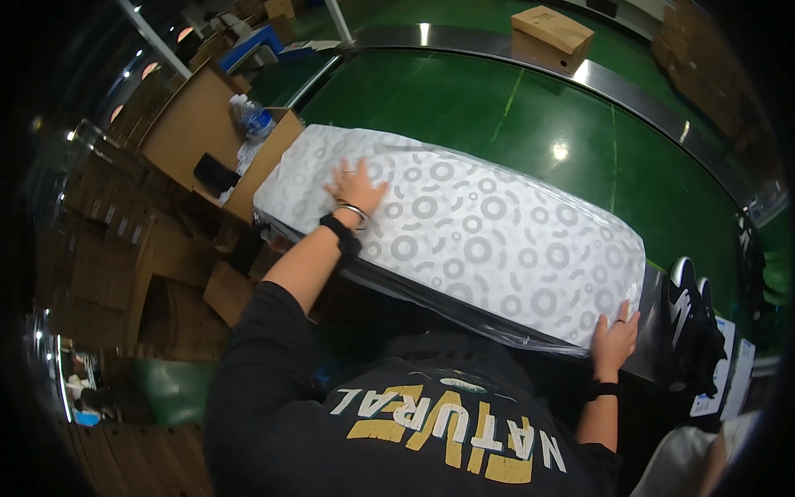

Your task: Packing manufactured athletic shoes into cardboard boxes on a production line conveyor.

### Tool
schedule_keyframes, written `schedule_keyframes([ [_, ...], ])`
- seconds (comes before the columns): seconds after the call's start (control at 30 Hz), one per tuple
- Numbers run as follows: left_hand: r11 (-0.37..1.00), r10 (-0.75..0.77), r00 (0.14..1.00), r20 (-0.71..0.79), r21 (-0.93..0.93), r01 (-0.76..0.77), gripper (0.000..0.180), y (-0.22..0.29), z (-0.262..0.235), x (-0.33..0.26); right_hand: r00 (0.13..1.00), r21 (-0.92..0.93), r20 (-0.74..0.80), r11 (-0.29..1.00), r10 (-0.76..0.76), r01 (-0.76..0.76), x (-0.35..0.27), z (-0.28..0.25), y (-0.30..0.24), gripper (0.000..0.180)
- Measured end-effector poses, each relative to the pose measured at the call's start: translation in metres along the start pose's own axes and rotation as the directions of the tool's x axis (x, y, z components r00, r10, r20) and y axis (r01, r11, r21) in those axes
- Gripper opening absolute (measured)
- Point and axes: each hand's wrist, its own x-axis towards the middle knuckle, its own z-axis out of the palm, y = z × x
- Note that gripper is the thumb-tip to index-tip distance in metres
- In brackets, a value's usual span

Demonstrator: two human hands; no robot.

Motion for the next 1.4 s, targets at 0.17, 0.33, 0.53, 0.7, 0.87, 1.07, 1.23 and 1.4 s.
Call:
schedule_keyframes([
  [0.17, 0.887, -0.460, 0.885, 0.067, 0.006, 0.461, 0.070, -0.085, 0.006, -0.011, 1.000, -0.010, 0.017, 1.000, 0.018, -0.018, -0.009, -0.003, -0.001, 0.057],
  [0.33, 0.835, -0.548, 0.835, -0.045, -0.088, 0.543, 0.068, -0.101, 0.056, -0.028, 0.998, -0.005, -0.049, 1.000, -0.030, 0.030, -0.007, 0.002, 0.008, 0.056],
  [0.53, 0.884, -0.465, 0.879, -0.109, -0.013, 0.466, 0.071, -0.106, 0.071, -0.011, 0.985, 0.003, -0.142, 0.995, -0.101, 0.102, 0.006, 0.016, 0.014, 0.053],
  [0.7, 0.890, -0.455, 0.880, -0.136, -0.038, 0.455, 0.074, -0.108, 0.058, -0.002, 0.974, 0.030, -0.165, 0.986, -0.156, 0.163, 0.010, 0.010, 0.013, 0.050],
  [0.87, 0.880, -0.474, 0.873, -0.115, -0.024, 0.474, 0.080, -0.119, 0.078, -0.002, 0.975, 0.051, -0.136, 0.981, -0.178, 0.186, 0.008, 0.022, 0.020, 0.048],
  [1.07, 0.879, -0.478, 0.866, -0.148, -0.073, 0.472, 0.080, -0.135, 0.080, 0.001, 0.962, 0.078, -0.180, 0.971, -0.208, 0.224, 0.005, 0.018, 0.026, 0.045],
  [1.23, 0.851, -0.526, 0.848, -0.069, -0.051, 0.523, 0.079, -0.132, 0.071, 0.012, 0.948, 0.115, -0.208, 0.956, -0.242, 0.269, 0.011, 0.019, 0.028, 0.044],
  [1.4, 0.864, -0.503, 0.860, -0.088, -0.062, 0.500, 0.079, -0.125, 0.071, 0.005, 0.951, 0.085, -0.181, 0.960, -0.249, 0.268, 0.012, 0.017, 0.021, 0.041],
])
